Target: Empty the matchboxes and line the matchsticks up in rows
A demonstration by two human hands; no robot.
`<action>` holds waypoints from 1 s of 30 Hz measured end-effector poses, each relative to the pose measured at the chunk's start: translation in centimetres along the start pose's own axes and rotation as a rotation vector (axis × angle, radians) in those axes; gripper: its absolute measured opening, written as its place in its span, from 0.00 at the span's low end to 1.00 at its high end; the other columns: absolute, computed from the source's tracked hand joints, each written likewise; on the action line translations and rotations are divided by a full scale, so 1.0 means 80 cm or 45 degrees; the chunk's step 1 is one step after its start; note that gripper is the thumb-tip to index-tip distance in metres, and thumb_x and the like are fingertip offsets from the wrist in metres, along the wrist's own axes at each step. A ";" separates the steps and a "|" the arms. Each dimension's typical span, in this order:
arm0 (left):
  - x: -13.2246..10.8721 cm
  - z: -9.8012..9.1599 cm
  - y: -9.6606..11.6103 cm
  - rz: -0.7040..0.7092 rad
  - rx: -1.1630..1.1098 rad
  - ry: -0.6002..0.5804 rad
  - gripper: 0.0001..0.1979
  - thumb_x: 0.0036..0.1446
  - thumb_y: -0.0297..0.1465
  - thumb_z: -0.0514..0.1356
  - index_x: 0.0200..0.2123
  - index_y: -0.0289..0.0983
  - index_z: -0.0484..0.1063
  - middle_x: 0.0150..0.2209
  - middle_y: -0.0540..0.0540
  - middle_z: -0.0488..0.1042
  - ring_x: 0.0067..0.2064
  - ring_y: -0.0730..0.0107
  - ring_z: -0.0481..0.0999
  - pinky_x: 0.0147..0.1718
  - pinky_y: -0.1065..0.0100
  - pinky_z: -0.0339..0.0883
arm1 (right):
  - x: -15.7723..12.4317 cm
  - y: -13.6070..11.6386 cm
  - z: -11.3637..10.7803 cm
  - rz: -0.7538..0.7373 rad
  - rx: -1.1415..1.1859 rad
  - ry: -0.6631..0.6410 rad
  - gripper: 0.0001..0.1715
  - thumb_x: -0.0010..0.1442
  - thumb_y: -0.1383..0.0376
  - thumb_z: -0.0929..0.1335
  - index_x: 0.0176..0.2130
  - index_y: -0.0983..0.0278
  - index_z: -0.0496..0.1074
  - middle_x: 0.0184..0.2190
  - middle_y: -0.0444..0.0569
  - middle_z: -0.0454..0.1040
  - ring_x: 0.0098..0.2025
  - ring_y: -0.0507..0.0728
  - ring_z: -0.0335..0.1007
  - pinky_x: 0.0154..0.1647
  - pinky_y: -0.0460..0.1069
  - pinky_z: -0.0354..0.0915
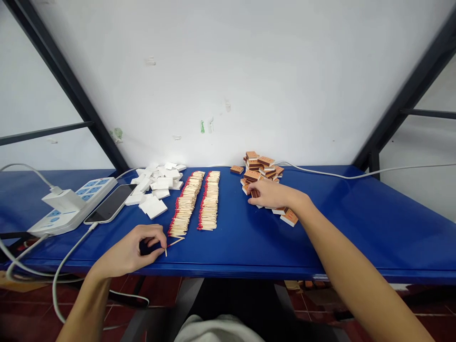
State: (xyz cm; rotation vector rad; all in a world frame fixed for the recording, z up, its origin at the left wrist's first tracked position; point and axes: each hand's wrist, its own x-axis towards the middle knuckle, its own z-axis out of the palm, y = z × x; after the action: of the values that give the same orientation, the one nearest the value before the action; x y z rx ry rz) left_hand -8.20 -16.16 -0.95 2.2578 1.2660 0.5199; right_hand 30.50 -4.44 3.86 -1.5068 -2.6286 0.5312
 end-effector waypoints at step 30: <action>0.001 0.020 0.030 0.074 -0.032 -0.021 0.08 0.65 0.34 0.59 0.36 0.42 0.79 0.35 0.48 0.70 0.39 0.69 0.71 0.39 0.69 0.63 | 0.009 -0.026 0.015 -0.033 -0.111 0.000 0.14 0.59 0.58 0.66 0.42 0.64 0.72 0.40 0.54 0.76 0.40 0.61 0.72 0.37 0.50 0.62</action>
State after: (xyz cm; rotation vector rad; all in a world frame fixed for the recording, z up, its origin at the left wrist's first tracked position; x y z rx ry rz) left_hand -5.63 -17.51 -0.82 2.2786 1.1823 0.5341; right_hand 28.16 -5.08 3.35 -1.4934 -2.7010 0.4199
